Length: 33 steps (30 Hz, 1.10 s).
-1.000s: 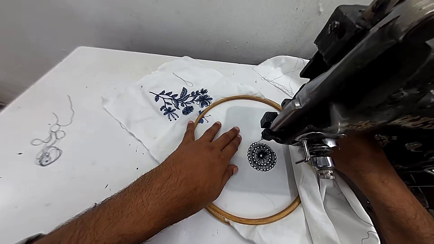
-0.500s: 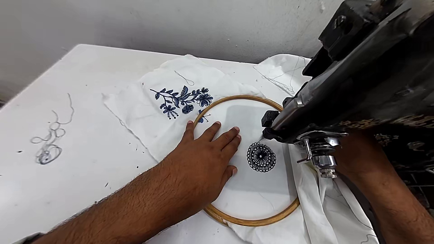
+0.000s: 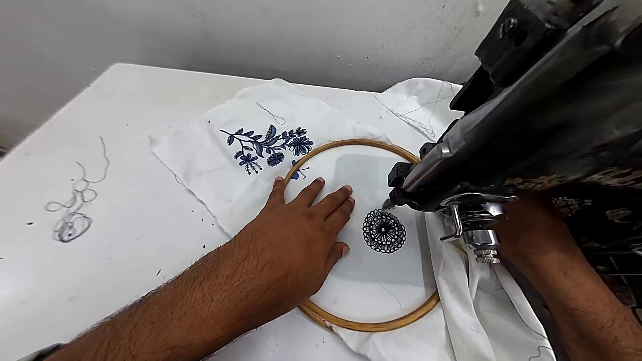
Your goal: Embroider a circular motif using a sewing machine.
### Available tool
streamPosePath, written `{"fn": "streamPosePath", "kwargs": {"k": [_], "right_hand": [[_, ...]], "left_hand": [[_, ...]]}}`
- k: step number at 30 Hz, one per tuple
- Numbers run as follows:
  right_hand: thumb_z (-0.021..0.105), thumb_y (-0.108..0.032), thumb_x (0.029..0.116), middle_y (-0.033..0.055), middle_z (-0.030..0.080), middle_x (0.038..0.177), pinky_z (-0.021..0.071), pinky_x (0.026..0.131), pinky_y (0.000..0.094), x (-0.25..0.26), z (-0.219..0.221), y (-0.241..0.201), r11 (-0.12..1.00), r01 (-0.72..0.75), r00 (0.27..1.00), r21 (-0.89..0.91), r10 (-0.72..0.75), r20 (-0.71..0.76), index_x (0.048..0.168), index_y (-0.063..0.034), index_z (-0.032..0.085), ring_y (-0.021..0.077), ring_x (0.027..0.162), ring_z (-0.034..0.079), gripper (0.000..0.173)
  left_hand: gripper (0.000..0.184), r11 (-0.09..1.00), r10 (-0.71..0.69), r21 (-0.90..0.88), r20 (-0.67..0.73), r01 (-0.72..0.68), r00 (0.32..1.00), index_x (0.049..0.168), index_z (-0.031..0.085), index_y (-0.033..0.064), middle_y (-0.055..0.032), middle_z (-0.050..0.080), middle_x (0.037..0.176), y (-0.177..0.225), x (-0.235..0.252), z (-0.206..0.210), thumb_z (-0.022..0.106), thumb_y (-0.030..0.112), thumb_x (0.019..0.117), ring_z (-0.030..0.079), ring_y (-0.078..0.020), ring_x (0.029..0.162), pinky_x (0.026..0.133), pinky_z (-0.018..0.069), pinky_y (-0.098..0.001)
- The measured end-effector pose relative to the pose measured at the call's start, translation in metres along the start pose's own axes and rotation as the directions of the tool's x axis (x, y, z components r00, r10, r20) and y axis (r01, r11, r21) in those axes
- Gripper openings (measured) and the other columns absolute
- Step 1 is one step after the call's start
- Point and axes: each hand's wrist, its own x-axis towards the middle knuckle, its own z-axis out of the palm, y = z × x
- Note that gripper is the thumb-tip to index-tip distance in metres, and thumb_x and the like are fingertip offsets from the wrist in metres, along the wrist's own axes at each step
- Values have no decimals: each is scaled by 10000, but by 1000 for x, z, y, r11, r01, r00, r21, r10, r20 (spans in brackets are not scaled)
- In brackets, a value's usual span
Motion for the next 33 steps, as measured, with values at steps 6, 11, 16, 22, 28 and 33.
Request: {"fn": "streamPosePath", "kwargs": {"k": [6, 11, 16, 22, 28, 33], "right_hand": [[693, -304, 850, 167, 625, 777, 440, 599, 570, 4, -1, 6, 999, 12, 1000, -49, -12, -3, 828, -34, 643, 343, 732, 623, 275], [752, -213, 863, 181, 638, 841, 458, 674, 569, 0, -3, -4, 999, -43, 998, -23, 44, 35, 873, -13, 654, 336, 807, 629, 223], [724, -278, 851, 177, 640, 827, 452, 657, 570, 3, 1, 4, 999, -9, 1000, -34, 9, 8, 862, -26, 655, 335, 805, 637, 261], [743, -205, 862, 159, 625, 820, 448, 666, 532, -2, -5, -7, 998, -60, 997, -14, 61, 42, 854, -14, 643, 297, 794, 617, 216], [729, -225, 847, 189, 642, 838, 451, 667, 567, 1, -3, -1, 1000, -8, 1000, -13, 8, 7, 878, -4, 659, 339, 816, 635, 234], [742, -232, 876, 179, 632, 810, 452, 643, 577, 1, -4, -2, 997, -54, 998, -53, 56, 36, 850, -15, 646, 351, 780, 628, 239]], "left_hand": [[609, 1000, 8, -15, -30, -8, 1000, 1559, 462, 164, 20, 371, 1654, 3, 3, 3, 304, 493, 1071, 335, -335, 1525, 1118, 241, -785], [619, 1000, -4, 2, 7, 3, 1000, 1569, 449, 178, 26, 364, 1657, 2, -1, -1, 327, 511, 1061, 340, -324, 1523, 1124, 265, -763], [606, 1000, -1, -13, -22, 1, 1000, 1558, 466, 167, 20, 382, 1648, 2, 2, 2, 313, 491, 1069, 343, -334, 1521, 1116, 251, -780], [615, 1000, 8, -4, -1, -8, 1000, 1556, 467, 163, 16, 373, 1653, 2, -1, 0, 324, 501, 1062, 346, -333, 1519, 1120, 254, -771], [599, 1000, -1, -21, -15, 1, 1000, 1559, 463, 167, 16, 376, 1651, 1, 2, 1, 326, 485, 1070, 338, -331, 1524, 1124, 242, -776], [607, 1000, 11, -7, -3, -11, 1000, 1559, 464, 172, 27, 367, 1656, 2, 1, 0, 324, 497, 1066, 340, -330, 1523, 1129, 252, -768]]}}
